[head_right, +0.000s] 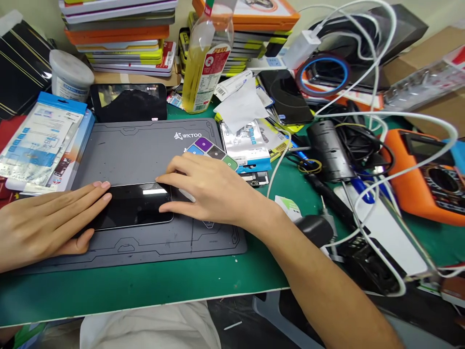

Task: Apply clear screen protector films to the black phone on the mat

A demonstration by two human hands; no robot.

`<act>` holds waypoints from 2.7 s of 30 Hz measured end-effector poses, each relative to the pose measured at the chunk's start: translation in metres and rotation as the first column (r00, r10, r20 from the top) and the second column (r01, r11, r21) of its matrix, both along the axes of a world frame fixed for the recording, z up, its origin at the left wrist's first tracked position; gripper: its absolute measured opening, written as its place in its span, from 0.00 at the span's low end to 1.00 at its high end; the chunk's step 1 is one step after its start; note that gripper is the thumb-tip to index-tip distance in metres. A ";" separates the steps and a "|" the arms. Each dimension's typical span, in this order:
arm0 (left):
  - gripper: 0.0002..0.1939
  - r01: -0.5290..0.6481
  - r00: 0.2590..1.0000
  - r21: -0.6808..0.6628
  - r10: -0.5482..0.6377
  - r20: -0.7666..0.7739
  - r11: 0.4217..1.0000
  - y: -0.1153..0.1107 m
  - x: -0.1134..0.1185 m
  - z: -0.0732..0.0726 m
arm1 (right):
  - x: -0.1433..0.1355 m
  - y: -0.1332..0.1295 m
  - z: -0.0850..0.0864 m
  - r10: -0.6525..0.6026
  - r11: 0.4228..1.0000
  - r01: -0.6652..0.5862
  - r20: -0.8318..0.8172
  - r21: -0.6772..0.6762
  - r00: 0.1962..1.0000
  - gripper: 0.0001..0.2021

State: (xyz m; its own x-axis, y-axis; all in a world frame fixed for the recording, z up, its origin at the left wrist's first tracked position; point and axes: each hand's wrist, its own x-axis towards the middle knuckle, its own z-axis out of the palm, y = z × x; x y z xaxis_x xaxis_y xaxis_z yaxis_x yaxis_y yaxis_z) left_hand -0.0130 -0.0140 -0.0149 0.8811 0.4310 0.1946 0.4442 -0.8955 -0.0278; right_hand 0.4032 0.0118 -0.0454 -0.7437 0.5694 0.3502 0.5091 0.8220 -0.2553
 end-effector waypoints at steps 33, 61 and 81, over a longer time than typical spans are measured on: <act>0.50 -0.001 1.000 0.018 0.001 -0.009 1.000 -0.002 0.004 0.006 | 0.001 -0.006 0.006 0.000 0.996 0.002 0.021 -0.089 1.000 0.29; 0.42 -0.030 0.998 -0.162 0.038 0.048 0.986 0.009 -0.005 -0.005 | -0.001 -0.005 0.006 -0.001 0.999 0.000 -0.012 -0.054 1.000 0.28; 0.41 -0.043 0.999 -0.146 0.046 0.015 0.988 0.013 -0.007 -0.001 | 0.018 -0.001 0.018 -0.020 0.916 0.012 -0.015 -0.401 1.000 0.38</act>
State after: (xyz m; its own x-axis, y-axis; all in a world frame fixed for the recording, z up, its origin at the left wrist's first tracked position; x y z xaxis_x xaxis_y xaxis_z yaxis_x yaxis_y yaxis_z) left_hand -0.0197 -0.0013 -0.0158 0.8572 0.4948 0.1426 0.4832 -0.8687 0.1094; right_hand 0.4209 0.0108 -0.0273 -0.7289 0.6768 0.1033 0.5135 0.6403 -0.5712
